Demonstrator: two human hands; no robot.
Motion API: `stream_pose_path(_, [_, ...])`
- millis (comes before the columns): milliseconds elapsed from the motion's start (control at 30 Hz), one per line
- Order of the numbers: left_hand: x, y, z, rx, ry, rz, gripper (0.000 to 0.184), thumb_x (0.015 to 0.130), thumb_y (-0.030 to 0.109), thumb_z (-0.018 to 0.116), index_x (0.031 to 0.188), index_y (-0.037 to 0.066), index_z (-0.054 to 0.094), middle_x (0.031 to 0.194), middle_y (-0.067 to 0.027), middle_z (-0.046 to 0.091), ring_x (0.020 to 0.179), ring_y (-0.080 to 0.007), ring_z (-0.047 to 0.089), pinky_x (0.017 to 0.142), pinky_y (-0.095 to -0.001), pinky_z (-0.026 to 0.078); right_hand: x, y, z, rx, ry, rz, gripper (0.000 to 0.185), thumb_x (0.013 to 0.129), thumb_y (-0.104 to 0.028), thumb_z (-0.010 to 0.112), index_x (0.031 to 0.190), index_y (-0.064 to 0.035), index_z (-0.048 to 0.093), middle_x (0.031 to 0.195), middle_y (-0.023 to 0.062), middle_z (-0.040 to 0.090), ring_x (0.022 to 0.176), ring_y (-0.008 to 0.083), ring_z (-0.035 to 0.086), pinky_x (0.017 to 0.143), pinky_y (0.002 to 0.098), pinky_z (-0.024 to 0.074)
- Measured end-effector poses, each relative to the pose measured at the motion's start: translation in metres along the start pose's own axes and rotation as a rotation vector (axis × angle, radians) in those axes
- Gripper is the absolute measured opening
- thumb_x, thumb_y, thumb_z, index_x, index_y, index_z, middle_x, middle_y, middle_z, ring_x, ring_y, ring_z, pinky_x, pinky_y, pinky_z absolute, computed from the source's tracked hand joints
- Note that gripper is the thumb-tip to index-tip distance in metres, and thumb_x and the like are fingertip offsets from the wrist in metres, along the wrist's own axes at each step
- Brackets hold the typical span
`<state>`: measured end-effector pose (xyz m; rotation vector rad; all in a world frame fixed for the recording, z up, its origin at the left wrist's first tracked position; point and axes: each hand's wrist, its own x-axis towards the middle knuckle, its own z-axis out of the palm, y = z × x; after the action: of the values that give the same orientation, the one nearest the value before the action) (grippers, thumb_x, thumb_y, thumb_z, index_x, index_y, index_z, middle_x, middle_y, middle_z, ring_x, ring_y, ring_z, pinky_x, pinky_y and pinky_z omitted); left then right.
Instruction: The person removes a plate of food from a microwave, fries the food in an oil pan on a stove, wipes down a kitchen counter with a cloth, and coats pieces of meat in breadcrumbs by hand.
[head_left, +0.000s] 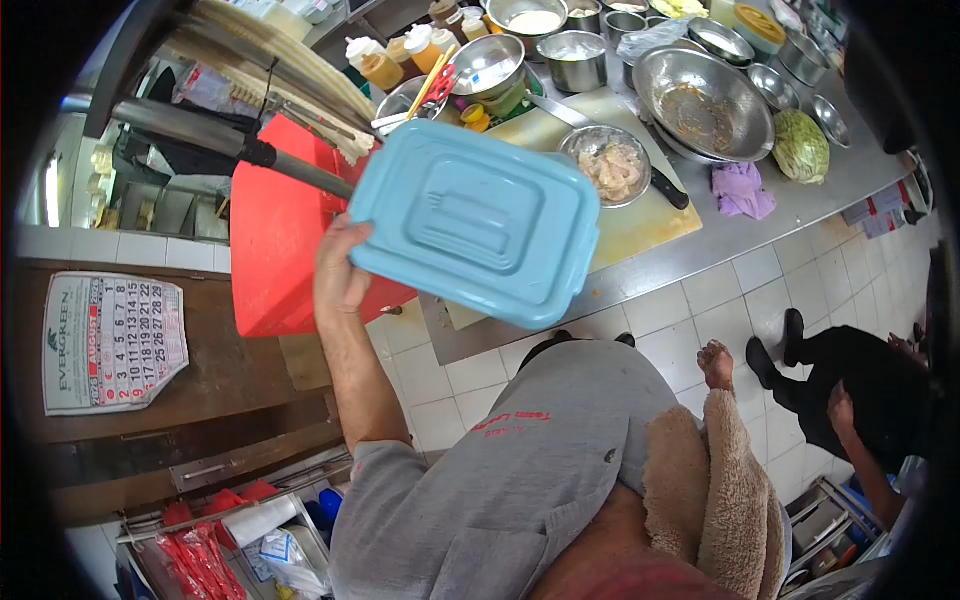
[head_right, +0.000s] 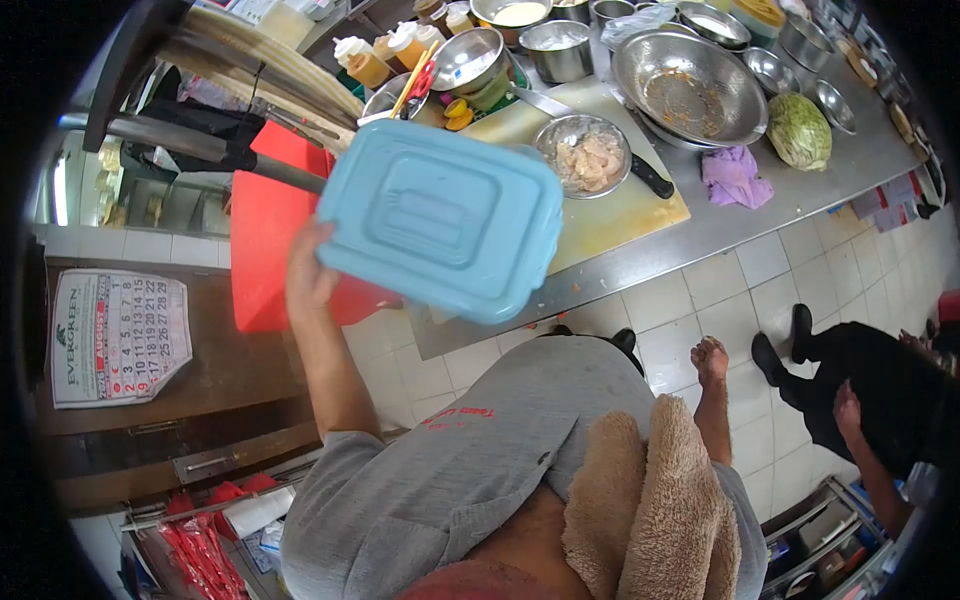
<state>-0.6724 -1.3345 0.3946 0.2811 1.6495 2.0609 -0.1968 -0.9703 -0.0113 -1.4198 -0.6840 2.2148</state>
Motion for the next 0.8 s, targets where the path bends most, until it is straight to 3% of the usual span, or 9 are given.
stream_pose_path(67, [-0.036, 0.03, 0.0, -0.002, 0.15, 0.121, 0.034, 0.075, 0.01, 0.058, 0.104, -0.005, 0.049, 0.096, -0.0131, 0.057, 0.086, -0.0208, 0.056, 0.08, -0.0329, 0.046, 0.005, -0.004, 0.001, -0.035, -0.088, 0.003, 0.01, 0.073, -0.007, 0.051, 0.067, -0.0134, 0.045, 0.056, -0.0005, 0.039, 0.048, 0.0139, 0.04, 0.042, 0.0224, 0.031])
stream_pose_path(133, [-0.071, 0.046, -0.02, -0.066, 0.368, 0.28, 0.034, 0.075, 0.011, 0.058, 0.104, -0.005, 0.049, 0.099, -0.0145, 0.056, 0.091, -0.0237, 0.055, 0.082, -0.0361, 0.045, -0.001, -0.008, 0.01, -0.035, 0.049, -0.025, 0.013, 0.074, -0.008, 0.05, 0.064, -0.0141, 0.044, 0.054, -0.0009, 0.038, 0.048, 0.0131, 0.039, 0.042, 0.0223, 0.0304])
stream_pose_path(233, [-0.095, 0.047, -0.108, -0.289, 0.699, 0.304, 0.036, 0.075, 0.013, 0.058, 0.104, -0.007, 0.05, 0.101, -0.0155, 0.056, 0.093, -0.0263, 0.055, 0.081, -0.0374, 0.046, -0.002, -0.014, 0.011, -0.045, 0.056, -0.042, 0.014, 0.074, -0.009, 0.05, 0.063, -0.0146, 0.045, 0.053, -0.0013, 0.037, 0.047, 0.0121, 0.039, 0.041, 0.0224, 0.0297])
stream_pose_path(333, [-0.107, 0.021, -0.198, -0.466, 0.801, 0.437, 0.034, 0.076, 0.013, 0.058, 0.101, -0.008, 0.051, 0.096, -0.0145, 0.057, 0.086, -0.0254, 0.056, 0.075, -0.0353, 0.048, -0.005, -0.018, 0.012, -0.049, 0.034, -0.038, 0.017, 0.074, -0.009, 0.051, 0.061, -0.0145, 0.042, 0.053, -0.0018, 0.036, 0.046, 0.0111, 0.038, 0.041, 0.0222, 0.0292])
stream_pose_path(467, [-0.063, -0.017, -0.211, -0.216, 1.223, 0.596, 0.027, 0.073, 0.012, 0.062, 0.085, -0.011, 0.056, 0.087, -0.0134, 0.056, 0.072, -0.0213, 0.054, 0.062, -0.0344, 0.045, -0.007, -0.025, 0.021, -0.099, -0.016, -0.04, 0.02, 0.075, -0.009, 0.051, 0.059, -0.0146, 0.039, 0.054, -0.0024, 0.034, 0.048, 0.0104, 0.037, 0.043, 0.0223, 0.0302])
stream_pose_path(500, [-0.052, -0.028, -0.226, -0.226, 1.206, 0.581, 0.027, 0.073, 0.012, 0.062, 0.085, -0.011, 0.056, 0.087, -0.0134, 0.056, 0.072, -0.0213, 0.054, 0.062, -0.0344, 0.045, -0.01, -0.029, 0.029, -0.111, 0.042, -0.045, 0.02, 0.075, -0.008, 0.051, 0.059, -0.0147, 0.039, 0.055, -0.0026, 0.034, 0.049, 0.0099, 0.037, 0.044, 0.0222, 0.0307])
stream_pose_path(533, [-0.038, -0.035, -0.238, -0.099, 1.315, 0.544, 0.025, 0.073, 0.012, 0.063, 0.083, -0.011, 0.056, 0.085, -0.0134, 0.056, 0.07, -0.0213, 0.053, 0.062, -0.0342, 0.044, -0.014, -0.029, 0.036, -0.073, 0.11, -0.078, 0.008, 0.075, -0.004, 0.05, 0.082, -0.0081, 0.052, 0.059, -0.001, 0.041, 0.048, 0.009, 0.038, 0.045, 0.0226, 0.034])
stream_pose_path(567, [-0.016, -0.04, -0.242, 0.028, 1.393, 0.502, 0.024, 0.072, 0.011, 0.063, 0.08, -0.011, 0.057, 0.083, -0.0135, 0.056, 0.069, -0.0214, 0.052, 0.062, -0.034, 0.044, -0.01, -0.024, 0.027, -0.083, 0.044, -0.131, 0.018, 0.075, -0.005, 0.052, 0.092, -0.0059, 0.054, 0.062, -0.0006, 0.044, 0.051, 0.0082, 0.042, 0.045, 0.0219, 0.0365])
stream_pose_path(800, [0.053, -0.07, -0.301, -0.058, 1.407, 0.305, 0.044, 0.067, 0.017, 0.069, 0.089, -0.016, 0.051, 0.088, -0.0178, 0.056, 0.068, -0.0249, 0.053, 0.055, -0.0368, 0.043, -0.071, -0.041, 0.052, -0.068, 0.236, -0.195, 0.012, 0.071, -0.002, 0.05, 0.081, -0.0067, 0.048, 0.061, 0.0001, 0.042, 0.05, 0.0107, 0.044, 0.042, 0.0224, 0.0351])
